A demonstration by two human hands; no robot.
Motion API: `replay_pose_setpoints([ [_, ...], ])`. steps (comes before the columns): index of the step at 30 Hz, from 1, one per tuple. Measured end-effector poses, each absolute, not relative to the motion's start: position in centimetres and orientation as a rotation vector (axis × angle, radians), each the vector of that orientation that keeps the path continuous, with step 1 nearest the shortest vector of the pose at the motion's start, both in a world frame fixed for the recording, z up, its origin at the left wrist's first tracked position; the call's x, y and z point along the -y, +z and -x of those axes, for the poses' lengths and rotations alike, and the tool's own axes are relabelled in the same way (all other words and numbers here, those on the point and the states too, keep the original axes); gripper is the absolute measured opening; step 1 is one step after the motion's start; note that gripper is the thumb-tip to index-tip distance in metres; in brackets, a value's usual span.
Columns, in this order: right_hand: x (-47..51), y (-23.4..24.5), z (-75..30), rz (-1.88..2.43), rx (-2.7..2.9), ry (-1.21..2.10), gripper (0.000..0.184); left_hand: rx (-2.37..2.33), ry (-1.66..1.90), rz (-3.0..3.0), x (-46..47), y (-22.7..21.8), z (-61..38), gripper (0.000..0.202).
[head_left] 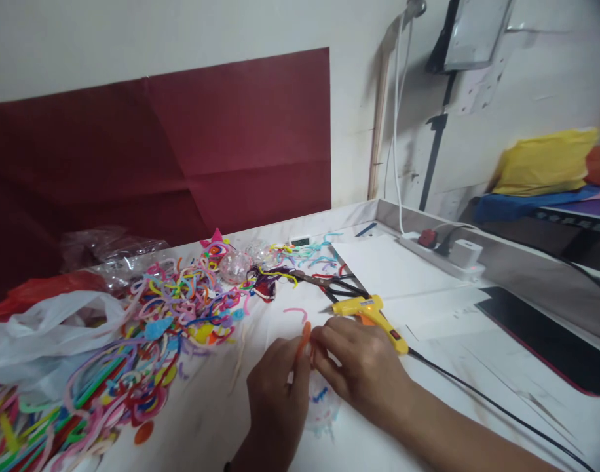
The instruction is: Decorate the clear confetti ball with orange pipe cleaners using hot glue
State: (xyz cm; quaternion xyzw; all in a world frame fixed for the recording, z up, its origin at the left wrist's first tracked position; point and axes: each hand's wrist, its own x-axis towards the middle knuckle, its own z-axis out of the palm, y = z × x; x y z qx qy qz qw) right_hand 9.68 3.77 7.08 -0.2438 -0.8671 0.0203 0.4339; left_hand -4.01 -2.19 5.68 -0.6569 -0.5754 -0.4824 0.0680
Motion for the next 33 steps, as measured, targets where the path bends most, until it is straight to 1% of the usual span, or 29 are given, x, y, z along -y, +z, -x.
replay_pose_setpoints([
  [3,-3.5,7.0,-9.7,0.663,2.162,0.022,0.022,1.668,-1.379,1.984,2.1,5.5,4.0,0.020],
  [9,-3.6,6.8,-9.4,0.729,1.983,0.226,0.019,1.594,-1.412,2.012,2.4,5.3,4.0,0.019],
  [12,-3.9,7.1,-9.3,0.757,1.876,0.357,0.016,1.712,-1.516,2.007,2.4,5.4,4.0,0.018],
  [16,-3.8,8.0,-9.3,0.744,1.988,0.681,0.012,1.933,-1.733,1.971,2.2,5.9,4.1,0.021],
  [18,-3.8,8.3,-9.4,0.744,2.022,0.788,0.013,2.014,-1.855,1.975,2.0,6.0,4.2,0.023],
  [21,-3.9,8.4,-9.6,0.718,2.017,0.818,0.017,2.123,-2.007,1.978,1.8,5.9,4.3,0.024],
  [24,-4.2,8.4,-9.8,0.731,2.013,0.783,0.015,2.185,-2.114,1.936,1.8,5.6,4.3,0.023],
  [28,-4.3,8.3,-9.8,0.751,2.004,0.829,0.016,2.191,-2.133,1.976,1.8,5.5,4.5,0.026],
  [30,-4.4,8.3,-9.7,0.745,1.936,0.977,0.015,2.198,-2.147,1.987,1.8,5.6,4.5,0.029],
  [33,-4.5,8.2,-9.4,0.742,1.752,1.309,0.013,2.248,-2.219,1.943,1.8,5.7,4.4,0.030],
])
